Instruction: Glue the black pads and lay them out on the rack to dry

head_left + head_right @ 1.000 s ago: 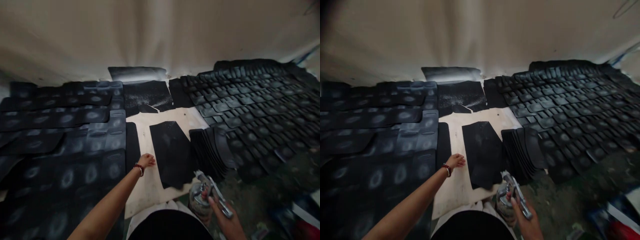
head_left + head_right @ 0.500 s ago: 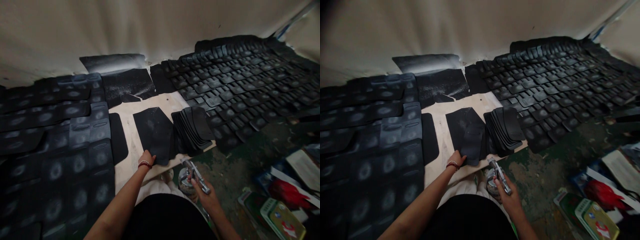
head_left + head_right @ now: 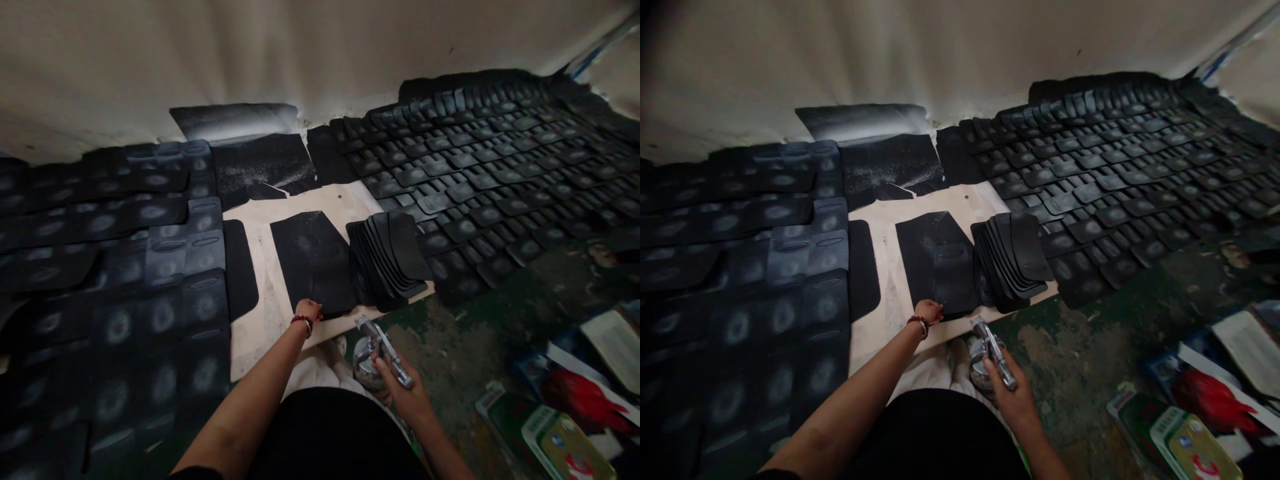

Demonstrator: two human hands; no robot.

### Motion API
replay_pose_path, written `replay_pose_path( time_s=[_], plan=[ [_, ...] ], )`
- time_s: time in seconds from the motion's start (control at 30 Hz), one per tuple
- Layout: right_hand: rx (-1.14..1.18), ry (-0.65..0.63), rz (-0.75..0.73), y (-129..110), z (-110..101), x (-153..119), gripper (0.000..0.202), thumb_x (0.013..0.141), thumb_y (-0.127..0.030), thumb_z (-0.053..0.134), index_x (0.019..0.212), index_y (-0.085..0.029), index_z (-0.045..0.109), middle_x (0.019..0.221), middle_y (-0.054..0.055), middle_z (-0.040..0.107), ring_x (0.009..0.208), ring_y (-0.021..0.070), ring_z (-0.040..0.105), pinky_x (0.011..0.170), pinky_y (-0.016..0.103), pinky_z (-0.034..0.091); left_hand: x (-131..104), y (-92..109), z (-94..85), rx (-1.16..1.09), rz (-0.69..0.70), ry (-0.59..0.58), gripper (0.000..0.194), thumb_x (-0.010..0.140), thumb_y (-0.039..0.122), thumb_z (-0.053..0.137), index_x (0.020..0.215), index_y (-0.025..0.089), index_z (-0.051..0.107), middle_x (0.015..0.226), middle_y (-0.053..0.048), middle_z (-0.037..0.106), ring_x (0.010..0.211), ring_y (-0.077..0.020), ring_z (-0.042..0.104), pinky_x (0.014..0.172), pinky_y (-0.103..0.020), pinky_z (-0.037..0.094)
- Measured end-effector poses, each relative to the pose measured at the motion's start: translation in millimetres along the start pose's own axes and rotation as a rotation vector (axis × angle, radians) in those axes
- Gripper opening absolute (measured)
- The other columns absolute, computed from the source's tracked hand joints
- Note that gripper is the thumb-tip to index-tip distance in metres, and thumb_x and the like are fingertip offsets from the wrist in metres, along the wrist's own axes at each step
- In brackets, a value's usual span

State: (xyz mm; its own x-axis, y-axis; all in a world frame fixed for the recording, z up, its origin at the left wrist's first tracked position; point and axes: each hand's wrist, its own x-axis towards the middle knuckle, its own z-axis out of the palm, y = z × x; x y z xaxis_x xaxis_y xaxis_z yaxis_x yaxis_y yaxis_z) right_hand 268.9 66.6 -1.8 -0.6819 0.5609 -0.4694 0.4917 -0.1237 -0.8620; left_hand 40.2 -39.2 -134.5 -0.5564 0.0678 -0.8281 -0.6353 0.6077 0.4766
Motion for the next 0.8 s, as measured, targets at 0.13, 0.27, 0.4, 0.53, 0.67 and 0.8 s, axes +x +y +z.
replay_pose_path(
  time_s=[0.13, 0.27, 0.4, 0.53, 0.67, 0.8],
  plan=[
    [-0.025, 0.014, -0.028, -4, 4, 0, 0.043, 0.08, -0.046, 0.063, 0.11, -0.015, 0.061, 0.105, 0.01, 0.066, 0.098, 0.0256, 0.061, 0.087, 0.033, 0.046, -1, -11, 0.3, -0.058, 0.024, -0.009, 0.013, 0.083, 0.017, 0.058, 0.071, 0.014, 0.054, 0.056, -0.001, 0.061, 0.052, -0.013, 0.064, 0.048, -0.019, 0.047],
    [-0.048, 0.104, -0.053, -9, 3, 0, 0.042, 0.079, -0.047, 0.063, 0.105, -0.014, 0.062, 0.098, 0.009, 0.067, 0.092, 0.0247, 0.062, 0.081, 0.031, 0.049, -1, -14, 1.4, -0.106, 0.047, -0.004, 0.015, 0.084, 0.013, 0.056, 0.069, 0.015, 0.052, 0.051, 0.001, 0.057, 0.048, -0.0109, 0.061, 0.048, -0.018, 0.046],
    [-0.063, 0.154, -0.059, -10, -3, 1, 0.041, 0.076, -0.047, 0.065, 0.101, -0.014, 0.063, 0.092, 0.008, 0.069, 0.086, 0.0233, 0.064, 0.077, 0.028, 0.05, -3, -14, 1.4, -0.142, 0.056, -0.011, 0.017, 0.083, 0.012, 0.055, 0.067, 0.015, 0.05, 0.048, 0.002, 0.054, 0.046, -0.0102, 0.06, 0.049, -0.018, 0.045],
    [-0.099, 0.089, -0.022, -8, -9, -2, 0.041, 0.077, -0.047, 0.064, 0.103, -0.015, 0.063, 0.091, 0.007, 0.068, 0.086, 0.0227, 0.063, 0.076, 0.027, 0.05, -3, -15, 1.7, -0.16, 0.054, -0.017, 0.018, 0.084, 0.01, 0.053, 0.067, 0.015, 0.049, 0.048, 0.002, 0.053, 0.046, -0.0102, 0.059, 0.047, -0.018, 0.043],
    [-0.109, 0.023, -0.044, -7, -5, 1, 0.04, 0.079, -0.046, 0.062, 0.105, -0.015, 0.063, 0.094, 0.007, 0.068, 0.086, 0.0223, 0.063, 0.075, 0.027, 0.05, -3, -15, 1.8, -0.157, 0.054, -0.008, 0.017, 0.084, 0.01, 0.053, 0.068, 0.016, 0.049, 0.048, 0.003, 0.053, 0.047, -0.0102, 0.06, 0.047, -0.017, 0.044],
    [-0.06, 0.096, -0.043, -12, -1, 8, 0.043, 0.077, -0.048, 0.064, 0.103, -0.013, 0.063, 0.092, 0.009, 0.068, 0.085, 0.0233, 0.063, 0.075, 0.029, 0.051, -5, -14, 2.0, -0.128, 0.065, -0.005, 0.018, 0.084, 0.01, 0.052, 0.067, 0.016, 0.048, 0.049, 0.002, 0.053, 0.047, -0.0095, 0.059, 0.047, -0.016, 0.043]
  ],
)
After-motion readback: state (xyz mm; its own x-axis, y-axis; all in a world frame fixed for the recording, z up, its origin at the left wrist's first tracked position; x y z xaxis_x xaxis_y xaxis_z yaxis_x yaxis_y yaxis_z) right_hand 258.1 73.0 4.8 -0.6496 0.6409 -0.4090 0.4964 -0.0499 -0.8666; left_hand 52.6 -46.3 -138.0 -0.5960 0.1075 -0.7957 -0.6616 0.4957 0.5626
